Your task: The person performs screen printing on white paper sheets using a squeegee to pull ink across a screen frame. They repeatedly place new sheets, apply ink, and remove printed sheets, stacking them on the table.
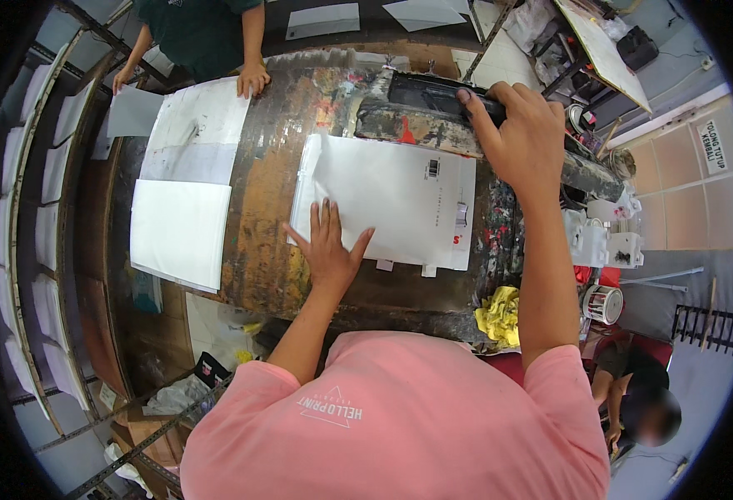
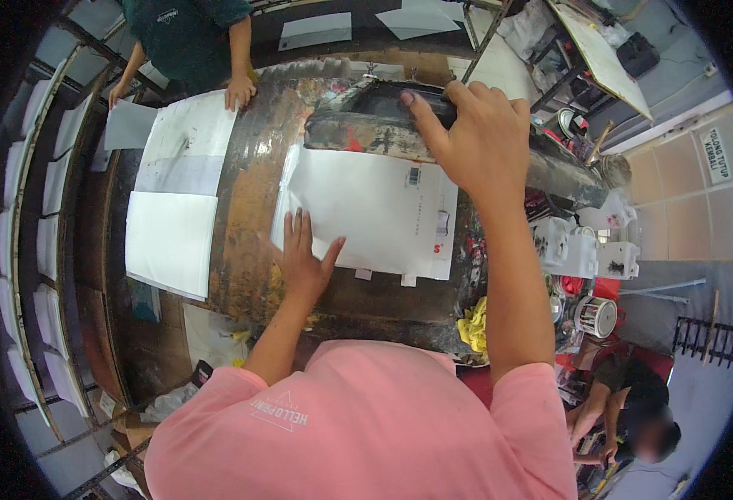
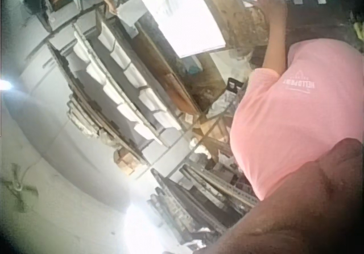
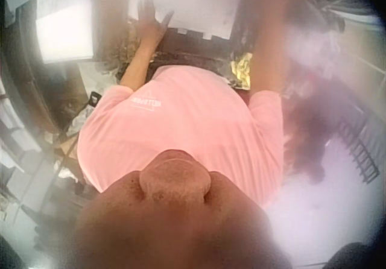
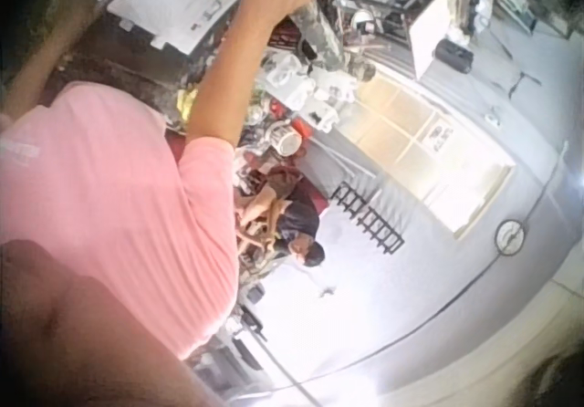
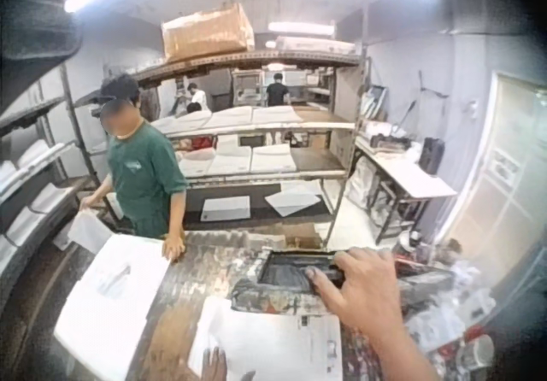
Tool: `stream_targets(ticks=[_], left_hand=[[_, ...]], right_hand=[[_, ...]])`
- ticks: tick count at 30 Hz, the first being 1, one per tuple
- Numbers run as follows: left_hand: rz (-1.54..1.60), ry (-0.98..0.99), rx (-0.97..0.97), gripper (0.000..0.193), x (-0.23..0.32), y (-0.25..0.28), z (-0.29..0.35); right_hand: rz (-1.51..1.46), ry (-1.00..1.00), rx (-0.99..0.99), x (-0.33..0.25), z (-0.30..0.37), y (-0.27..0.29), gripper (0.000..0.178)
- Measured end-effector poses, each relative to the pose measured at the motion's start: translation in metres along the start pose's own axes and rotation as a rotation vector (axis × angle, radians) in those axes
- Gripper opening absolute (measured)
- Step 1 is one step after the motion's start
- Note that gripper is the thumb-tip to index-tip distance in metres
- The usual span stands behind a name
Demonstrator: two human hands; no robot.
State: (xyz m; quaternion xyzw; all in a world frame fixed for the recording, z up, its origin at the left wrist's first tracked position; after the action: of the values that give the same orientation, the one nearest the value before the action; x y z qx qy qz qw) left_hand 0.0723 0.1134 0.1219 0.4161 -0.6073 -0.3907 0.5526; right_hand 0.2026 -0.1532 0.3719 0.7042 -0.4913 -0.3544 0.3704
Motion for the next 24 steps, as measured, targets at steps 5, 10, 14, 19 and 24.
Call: stream_targets(ticks=[5, 10, 14, 19, 24], left_hand=[[0.087, 0.116, 0.128, 0.081, -0.023, 0.037, -0.03], [0.0, 0.226, 0.118, 0.081, -0.125, 0.042, -0.013], [-0.208, 0.183, 0.211, 0.075, -0.129, 0.022, -0.028], [0.075, -0.554, -0.253, 0.058, 0.048, -0.087, 0.007], [0.046, -0.513, -0.351, 0.057, 0.079, -0.15, 0.032]], right_hand=[[0.0, 0.011, -0.012, -0.002, 0.013, -0.003, 0.054], [0.008, 0.06, 0.046, -0.003, 0.039, -0.015, 0.053], [0.003, 0.066, 0.074, 0.001, 0.034, -0.014, 0.053], [0.01, 0.077, 0.077, 0.004, 0.026, -0.011, 0.056], [-0.015, 0.064, 0.045, 0.002, 0.015, -0.007, 0.061]])
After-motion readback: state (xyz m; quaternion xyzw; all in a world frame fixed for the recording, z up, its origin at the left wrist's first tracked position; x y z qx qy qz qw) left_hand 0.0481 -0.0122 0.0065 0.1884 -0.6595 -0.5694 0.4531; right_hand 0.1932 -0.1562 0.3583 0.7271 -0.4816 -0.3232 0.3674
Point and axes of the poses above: each hand's wrist, its own z-axis away from the middle knuckle, its own y-axis out of the back of the hand, x = y × z, the point moved 4 cm from there along -z, towards the middle knuckle, and after that the axes turned 9 degrees about -x, right-handed, at the moved point
